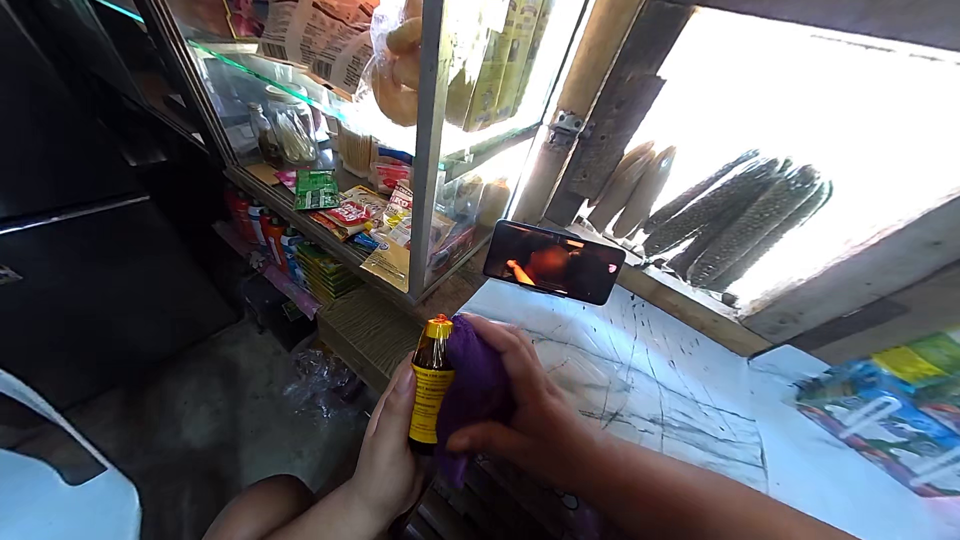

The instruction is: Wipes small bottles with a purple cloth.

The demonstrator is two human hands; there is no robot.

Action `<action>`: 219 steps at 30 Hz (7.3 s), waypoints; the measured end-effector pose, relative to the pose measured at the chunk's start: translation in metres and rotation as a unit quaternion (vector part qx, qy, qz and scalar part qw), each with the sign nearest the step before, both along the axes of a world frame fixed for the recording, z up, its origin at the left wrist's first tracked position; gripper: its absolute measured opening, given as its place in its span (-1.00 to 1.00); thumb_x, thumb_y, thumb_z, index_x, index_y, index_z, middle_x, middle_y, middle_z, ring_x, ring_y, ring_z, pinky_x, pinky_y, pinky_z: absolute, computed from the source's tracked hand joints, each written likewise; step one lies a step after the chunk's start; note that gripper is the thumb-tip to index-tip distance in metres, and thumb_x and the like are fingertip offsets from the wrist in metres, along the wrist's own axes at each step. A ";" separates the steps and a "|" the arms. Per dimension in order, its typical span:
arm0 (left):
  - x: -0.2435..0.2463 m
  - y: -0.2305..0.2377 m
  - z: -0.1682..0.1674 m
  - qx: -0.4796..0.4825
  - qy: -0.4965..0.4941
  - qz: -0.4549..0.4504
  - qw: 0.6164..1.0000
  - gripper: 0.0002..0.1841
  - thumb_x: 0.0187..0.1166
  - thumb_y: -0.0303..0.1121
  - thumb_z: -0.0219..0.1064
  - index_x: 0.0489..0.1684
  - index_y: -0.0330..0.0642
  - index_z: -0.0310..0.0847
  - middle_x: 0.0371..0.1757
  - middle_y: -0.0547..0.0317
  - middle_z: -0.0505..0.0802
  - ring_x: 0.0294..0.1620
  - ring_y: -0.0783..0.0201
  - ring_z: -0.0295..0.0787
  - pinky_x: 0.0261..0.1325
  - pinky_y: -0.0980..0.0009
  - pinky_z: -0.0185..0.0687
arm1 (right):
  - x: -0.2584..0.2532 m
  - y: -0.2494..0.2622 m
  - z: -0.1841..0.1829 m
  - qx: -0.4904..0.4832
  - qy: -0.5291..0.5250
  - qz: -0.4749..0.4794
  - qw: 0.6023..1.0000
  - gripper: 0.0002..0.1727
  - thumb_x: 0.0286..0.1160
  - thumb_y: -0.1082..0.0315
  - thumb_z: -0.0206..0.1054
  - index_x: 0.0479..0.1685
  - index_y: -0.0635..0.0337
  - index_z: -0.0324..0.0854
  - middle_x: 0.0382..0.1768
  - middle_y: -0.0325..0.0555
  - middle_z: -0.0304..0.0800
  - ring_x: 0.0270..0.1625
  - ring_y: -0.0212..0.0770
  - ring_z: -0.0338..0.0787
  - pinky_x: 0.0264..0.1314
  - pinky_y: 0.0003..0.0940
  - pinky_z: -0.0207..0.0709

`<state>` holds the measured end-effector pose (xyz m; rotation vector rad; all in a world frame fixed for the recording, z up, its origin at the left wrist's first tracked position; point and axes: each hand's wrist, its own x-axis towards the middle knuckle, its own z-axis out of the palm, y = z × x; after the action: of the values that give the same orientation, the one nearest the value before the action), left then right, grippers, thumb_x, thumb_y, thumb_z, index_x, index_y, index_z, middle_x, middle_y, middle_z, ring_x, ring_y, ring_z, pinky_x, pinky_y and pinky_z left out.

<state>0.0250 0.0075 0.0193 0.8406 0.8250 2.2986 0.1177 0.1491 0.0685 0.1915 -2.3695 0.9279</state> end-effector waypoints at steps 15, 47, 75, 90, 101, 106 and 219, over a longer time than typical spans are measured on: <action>-0.001 0.002 -0.013 -0.028 0.223 0.019 0.974 -0.45 0.82 0.12 -0.13 0.50 -0.05 0.41 0.16 0.55 0.77 0.10 0.69 0.71 0.21 0.63 0.66 | -0.001 0.007 0.005 -0.133 0.012 0.013 0.991 -0.57 0.76 0.15 0.21 0.30 0.37 0.61 0.09 -0.13 0.78 0.16 -0.53 0.74 0.32 -0.56 0.61; -0.010 0.006 -0.011 -0.053 0.242 -0.022 0.968 -0.56 0.81 0.07 0.03 0.41 -0.02 0.34 0.03 0.42 0.74 -0.08 0.61 0.73 -0.08 0.61 0.72 | -0.002 0.008 0.004 -0.152 0.048 -0.037 0.987 -0.43 0.65 0.12 0.36 0.55 0.12 0.33 0.16 -0.22 0.73 0.13 -0.52 0.76 0.24 -0.56 0.68; -0.006 0.003 -0.008 -0.070 0.153 -0.033 0.985 -0.53 0.79 0.14 -0.03 0.32 0.00 0.45 0.09 0.45 0.77 0.13 0.56 0.72 0.27 0.52 0.66 | -0.003 0.007 0.002 -0.129 0.042 -0.048 0.990 -0.41 0.69 0.15 0.30 0.61 0.14 0.23 0.16 -0.17 0.72 0.14 -0.53 0.76 0.25 -0.54 0.67; 0.000 0.002 0.003 -0.089 -0.061 -0.046 0.993 -0.47 0.87 0.01 -0.24 0.12 -0.07 0.67 -0.07 0.19 0.88 -0.05 0.40 0.86 -0.02 0.43 0.81 | -0.002 0.005 0.001 0.020 0.027 -0.022 0.999 -0.37 0.48 0.03 0.50 0.49 0.11 0.52 0.39 0.00 0.63 0.44 -0.28 0.64 0.45 -0.39 0.59; -0.002 0.002 -0.007 -0.080 0.045 -0.091 0.992 -0.37 0.63 0.32 0.07 0.38 0.01 0.36 -0.14 0.35 0.81 -0.25 0.48 0.78 -0.27 0.57 0.72 | -0.004 0.014 0.006 -0.132 -0.018 -0.001 0.991 -0.51 0.66 0.13 0.35 0.45 0.15 0.44 0.16 -0.19 0.74 0.14 -0.48 0.77 0.25 -0.50 0.69; -0.002 0.001 0.003 -0.055 -0.088 -0.082 0.991 -0.48 0.51 0.29 0.28 0.07 0.05 0.72 -0.20 0.25 0.90 -0.30 0.47 0.84 -0.37 0.55 0.74 | -0.002 0.011 0.003 -0.034 -0.042 0.018 0.998 -0.08 0.38 -0.12 0.53 0.69 0.16 0.28 0.43 0.00 0.61 0.41 -0.37 0.64 0.48 -0.39 0.57; -0.002 0.000 -0.005 -0.099 0.051 -0.068 0.991 -0.45 0.61 0.36 0.02 0.15 0.22 0.71 -0.09 0.47 0.90 -0.10 0.57 0.83 -0.07 0.55 0.77 | -0.003 0.013 0.006 -0.107 -0.021 0.006 0.994 -0.62 0.61 0.25 0.37 0.31 0.22 0.63 0.11 -0.16 0.81 0.16 -0.47 0.77 0.28 -0.50 0.66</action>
<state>0.0234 0.0073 0.0141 0.9019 0.9894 2.0310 0.1146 0.1617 0.0747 0.1030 -2.2877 1.1938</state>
